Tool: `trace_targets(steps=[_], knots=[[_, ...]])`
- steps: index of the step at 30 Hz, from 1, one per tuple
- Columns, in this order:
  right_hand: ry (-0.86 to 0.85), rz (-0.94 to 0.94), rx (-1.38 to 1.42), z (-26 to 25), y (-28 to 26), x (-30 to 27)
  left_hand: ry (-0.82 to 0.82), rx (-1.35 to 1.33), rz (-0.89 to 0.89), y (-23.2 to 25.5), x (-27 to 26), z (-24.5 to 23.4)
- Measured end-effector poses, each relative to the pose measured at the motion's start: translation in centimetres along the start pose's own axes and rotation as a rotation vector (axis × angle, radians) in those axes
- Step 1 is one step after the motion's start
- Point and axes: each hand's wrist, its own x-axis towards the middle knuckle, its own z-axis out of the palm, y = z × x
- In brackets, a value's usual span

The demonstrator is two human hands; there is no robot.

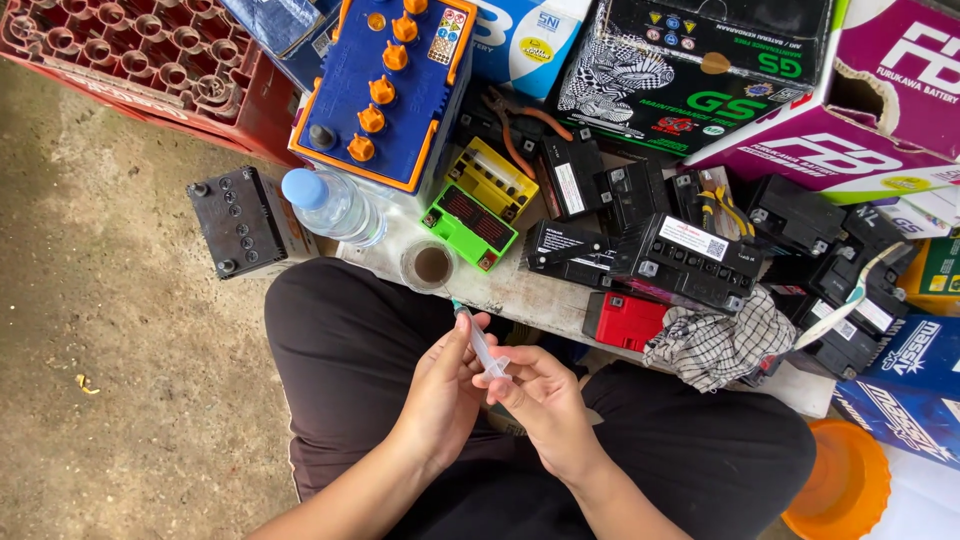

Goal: Servicing small lead-acid batteries by filling them with liquid using a syringe and adjusting components with a screwdriver

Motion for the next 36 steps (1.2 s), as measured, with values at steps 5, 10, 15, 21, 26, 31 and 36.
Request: trace_targets(steps=[5,10,15,21,26,31,36], knots=[[0.015,-0.024,-0.077,0.9,-0.9,-0.1,-0.011,0.002,0.020,-0.1,0.4,-0.3],[-0.012,-0.070,-0.234,0.7,-2.4,-1.1,-0.020,0.079,0.070,-0.1,0.8,0.3],[0.113,-0.082,-0.528,-1.8,-1.6,-2.8,-0.151,0.621,0.304,-0.8,0.9,1.9],[0.195,-0.110,-0.598,-2.6,-2.7,-4.0,-0.290,0.921,0.527,-2.0,0.8,4.3],[0.306,-0.133,-0.603,-3.1,-3.2,-3.8,-0.361,1.094,0.653,-2.2,1.2,5.6],[0.381,-0.158,-0.508,-3.8,-3.9,-3.5,-0.582,1.229,0.788,-1.3,2.4,7.0],[0.431,-0.239,-0.430,-5.0,-4.5,-4.0,-0.314,1.588,1.231,-1.1,6.4,7.3]])
